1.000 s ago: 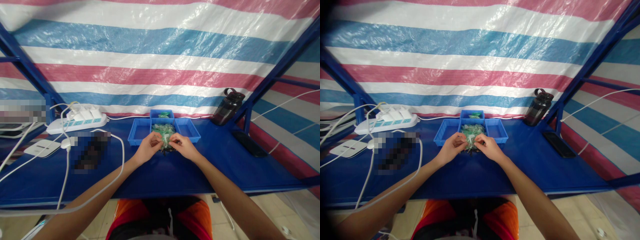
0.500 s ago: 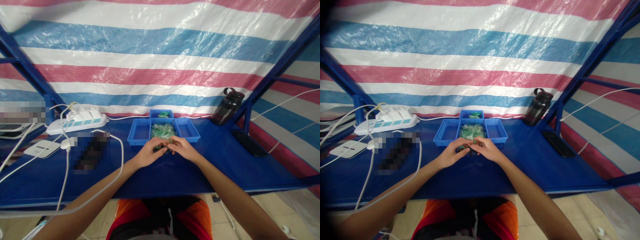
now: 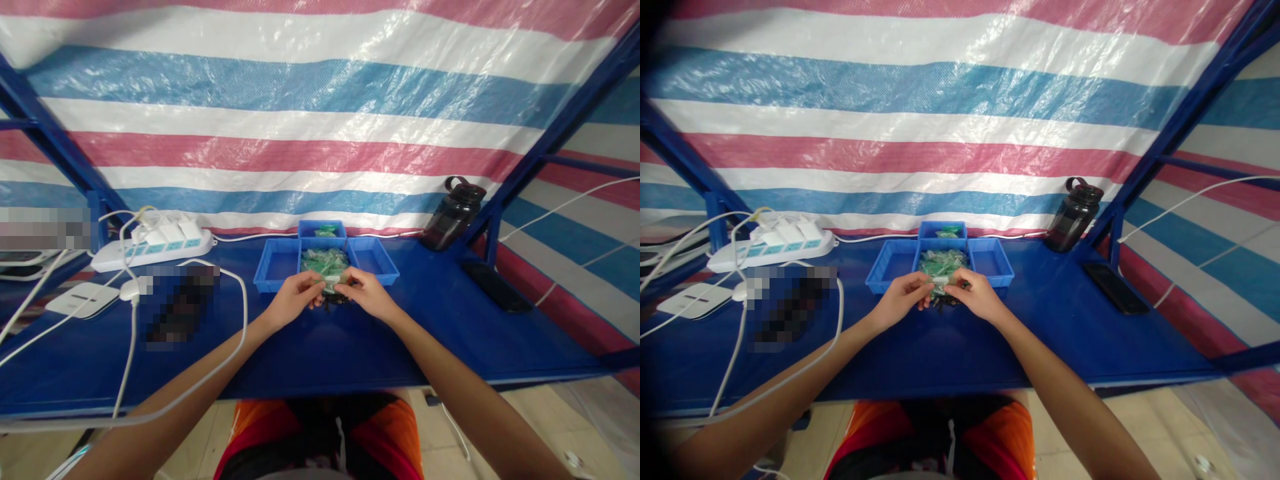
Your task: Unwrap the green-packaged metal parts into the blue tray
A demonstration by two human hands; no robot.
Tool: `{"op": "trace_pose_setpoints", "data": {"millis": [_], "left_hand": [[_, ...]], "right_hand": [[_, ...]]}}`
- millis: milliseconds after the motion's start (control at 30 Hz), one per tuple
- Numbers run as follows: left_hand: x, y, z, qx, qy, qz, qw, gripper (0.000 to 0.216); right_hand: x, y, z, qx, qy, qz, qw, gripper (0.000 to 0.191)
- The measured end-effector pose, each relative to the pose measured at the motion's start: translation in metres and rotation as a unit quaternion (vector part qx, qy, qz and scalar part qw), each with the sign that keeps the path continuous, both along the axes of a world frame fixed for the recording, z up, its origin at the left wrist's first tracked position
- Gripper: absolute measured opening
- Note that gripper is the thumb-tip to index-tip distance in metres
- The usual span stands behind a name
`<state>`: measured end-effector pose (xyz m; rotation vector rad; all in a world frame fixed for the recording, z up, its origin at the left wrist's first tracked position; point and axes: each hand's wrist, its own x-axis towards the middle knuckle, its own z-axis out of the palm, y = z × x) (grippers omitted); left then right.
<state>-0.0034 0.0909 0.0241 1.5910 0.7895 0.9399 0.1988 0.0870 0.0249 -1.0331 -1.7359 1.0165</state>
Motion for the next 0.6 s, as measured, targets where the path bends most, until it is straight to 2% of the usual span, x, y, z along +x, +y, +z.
{"op": "trace_pose_setpoints", "data": {"millis": [100,233,333,467,600], "left_hand": [[0.0003,-0.0002,0.0012,0.001,-0.021,0.02,1.0,0.03],[-0.0006,-0.0006,0.0049,-0.001,-0.017,0.052,0.999,0.037],[-0.0001,0.0011,0.0037,0.007,-0.012,0.078,0.997,0.032],[0.0017,0.0044,-0.0018,0.009,-0.04,0.081,0.996,0.03],[0.0018,0.0029,0.0003,0.003,-0.055,0.084,0.995,0.04]], "right_hand": [[0.0025,-0.0001,0.0019,0.032,-0.034,-0.028,0.999,0.022],[0.004,-0.0006,0.005,-0.005,0.011,-0.008,1.0,0.016],[0.0055,0.0001,0.0052,-0.001,0.022,-0.002,1.0,0.016],[0.0064,0.0012,0.0031,0.002,0.008,0.001,1.0,0.017],[0.0043,0.0014,-0.0007,0.01,-0.014,-0.002,1.0,0.016]]}}
